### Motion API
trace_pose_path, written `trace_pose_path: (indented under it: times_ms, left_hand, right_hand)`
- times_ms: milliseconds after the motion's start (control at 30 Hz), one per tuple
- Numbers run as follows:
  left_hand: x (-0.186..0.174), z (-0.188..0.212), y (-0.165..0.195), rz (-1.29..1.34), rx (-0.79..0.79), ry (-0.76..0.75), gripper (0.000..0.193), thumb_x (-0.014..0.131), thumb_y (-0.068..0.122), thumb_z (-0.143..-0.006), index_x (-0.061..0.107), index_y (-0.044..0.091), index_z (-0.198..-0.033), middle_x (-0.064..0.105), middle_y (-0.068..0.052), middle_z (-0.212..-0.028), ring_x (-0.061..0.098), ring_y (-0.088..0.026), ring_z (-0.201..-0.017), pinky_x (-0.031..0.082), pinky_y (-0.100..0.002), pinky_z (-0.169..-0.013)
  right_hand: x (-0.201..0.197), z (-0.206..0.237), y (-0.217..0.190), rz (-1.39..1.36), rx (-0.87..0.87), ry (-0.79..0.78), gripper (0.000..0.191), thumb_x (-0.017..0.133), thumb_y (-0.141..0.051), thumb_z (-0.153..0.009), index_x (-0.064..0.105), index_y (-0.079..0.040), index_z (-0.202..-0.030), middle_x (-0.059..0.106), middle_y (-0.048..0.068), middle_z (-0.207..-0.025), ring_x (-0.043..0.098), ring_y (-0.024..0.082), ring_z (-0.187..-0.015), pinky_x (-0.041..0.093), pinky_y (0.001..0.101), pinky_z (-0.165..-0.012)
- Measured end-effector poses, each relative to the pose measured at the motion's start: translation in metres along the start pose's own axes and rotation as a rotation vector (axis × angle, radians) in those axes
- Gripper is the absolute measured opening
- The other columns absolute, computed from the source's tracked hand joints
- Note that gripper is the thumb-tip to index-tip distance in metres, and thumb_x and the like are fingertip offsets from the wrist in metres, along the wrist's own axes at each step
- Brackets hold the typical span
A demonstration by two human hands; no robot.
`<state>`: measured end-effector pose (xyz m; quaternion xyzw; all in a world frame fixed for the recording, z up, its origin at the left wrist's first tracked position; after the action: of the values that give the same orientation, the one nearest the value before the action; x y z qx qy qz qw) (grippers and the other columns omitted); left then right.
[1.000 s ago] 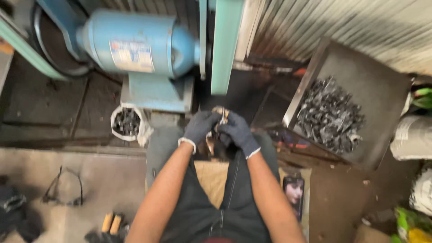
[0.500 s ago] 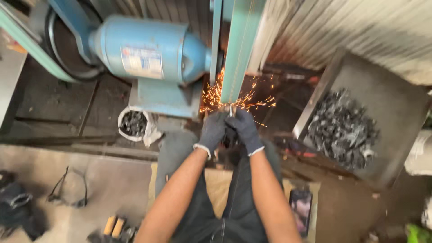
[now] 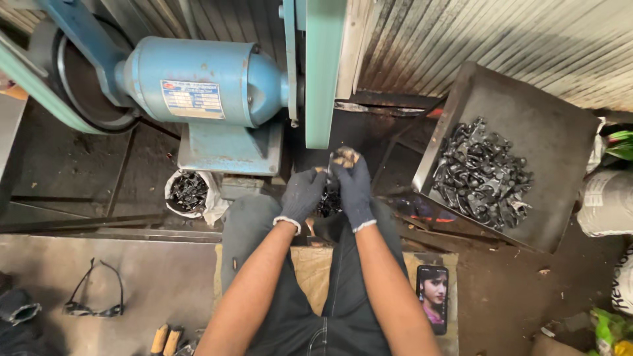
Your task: The person sits at a grinding station and repeatedly presses small metal parts against a belt grinder to smooth or deburr them. They handle the parts one at a time, rotate them in gloved hands, and place finished pieces into a nearby container.
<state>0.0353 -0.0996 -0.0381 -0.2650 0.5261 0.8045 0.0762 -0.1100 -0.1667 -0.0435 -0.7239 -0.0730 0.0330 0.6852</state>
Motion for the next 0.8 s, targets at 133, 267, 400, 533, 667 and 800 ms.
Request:
trace_pose_path:
  times_ms: [133, 267, 400, 533, 667, 800]
  left_hand:
    - [0.031, -0.021, -0.008, 0.837, -0.017, -0.149, 0.033, 0.064, 0.029, -0.095, 0.075, 0.004, -0.114, 0.073, -0.006, -0.113, 0.069, -0.016, -0.106, 0.056, -0.032, -0.089]
    - [0.038, -0.027, -0.005, 0.97, -0.007, -0.17, 0.032, 0.066, 0.023, -0.095, 0.072, 0.001, -0.117, 0.07, -0.006, -0.111, 0.065, -0.016, -0.101, 0.054, -0.029, -0.088]
    - [0.025, -0.004, 0.02, 0.591, 0.135, -0.188, 0.039, 0.063, 0.033, -0.097, 0.074, 0.003, -0.12, 0.075, -0.011, -0.116, 0.069, -0.02, -0.106, 0.051, -0.034, -0.094]
    - [0.009, 0.021, 0.022, -0.097, -0.04, -0.154, 0.049, 0.054, 0.05, -0.096, 0.069, 0.016, -0.127, 0.075, -0.016, -0.102, 0.071, -0.031, -0.096, 0.051, -0.043, -0.085]
    - [0.017, 0.031, 0.035, -0.192, 0.071, -0.286, 0.049, 0.052, 0.047, -0.093, 0.067, 0.021, -0.13, 0.076, -0.015, -0.093, 0.074, -0.033, -0.091, 0.054, -0.045, -0.082]
    - [0.045, 0.027, 0.024, -0.393, 0.076, -0.42, 0.045, 0.051, 0.048, -0.094, 0.068, 0.021, -0.126, 0.075, -0.014, -0.091, 0.075, -0.034, -0.085, 0.054, -0.048, -0.081]
  right_hand:
    - [0.019, -0.037, 0.015, -0.332, 0.172, -0.004, 0.031, 0.067, -0.009, -0.093, 0.061, -0.001, -0.122, 0.069, 0.006, -0.108, 0.064, 0.016, -0.094, 0.052, 0.0332, -0.081]
    - [0.016, -0.047, 0.009, -0.213, 0.079, 0.02, 0.022, 0.063, -0.012, -0.101, 0.065, -0.001, -0.12, 0.069, 0.005, -0.11, 0.064, 0.014, -0.099, 0.053, 0.0306, -0.087]
    - [-0.02, -0.027, 0.003, 0.055, -0.022, -0.025, 0.028, 0.067, -0.015, -0.097, 0.066, -0.005, -0.123, 0.07, 0.006, -0.116, 0.066, 0.016, -0.106, 0.053, 0.031, -0.094]
    - [-0.089, -0.006, -0.032, 0.516, -0.261, 0.119, 0.025, 0.07, -0.013, -0.099, 0.069, -0.007, -0.123, 0.072, 0.009, -0.125, 0.069, 0.024, -0.119, 0.052, 0.0354, -0.105]
    - [-0.186, 0.007, -0.06, 0.851, -0.419, 0.377, 0.043, 0.067, -0.007, -0.088, 0.063, -0.004, -0.13, 0.068, 0.015, -0.129, 0.064, 0.031, -0.121, 0.05, 0.04, -0.103]
    - [-0.251, -0.011, -0.031, 1.551, -0.289, 0.316, 0.021, 0.07, -0.015, -0.085, 0.067, -0.004, -0.102, 0.066, 0.02, -0.103, 0.062, 0.04, -0.098, 0.049, 0.052, -0.085]
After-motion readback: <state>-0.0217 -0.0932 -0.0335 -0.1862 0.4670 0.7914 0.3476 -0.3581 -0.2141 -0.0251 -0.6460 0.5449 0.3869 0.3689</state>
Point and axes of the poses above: each hand's wrist, its own z-axis away from the middle knuckle, its own x-axis out of the palm, y = z × x, the point moved 8 cm from there along -z, towards the middle knuckle
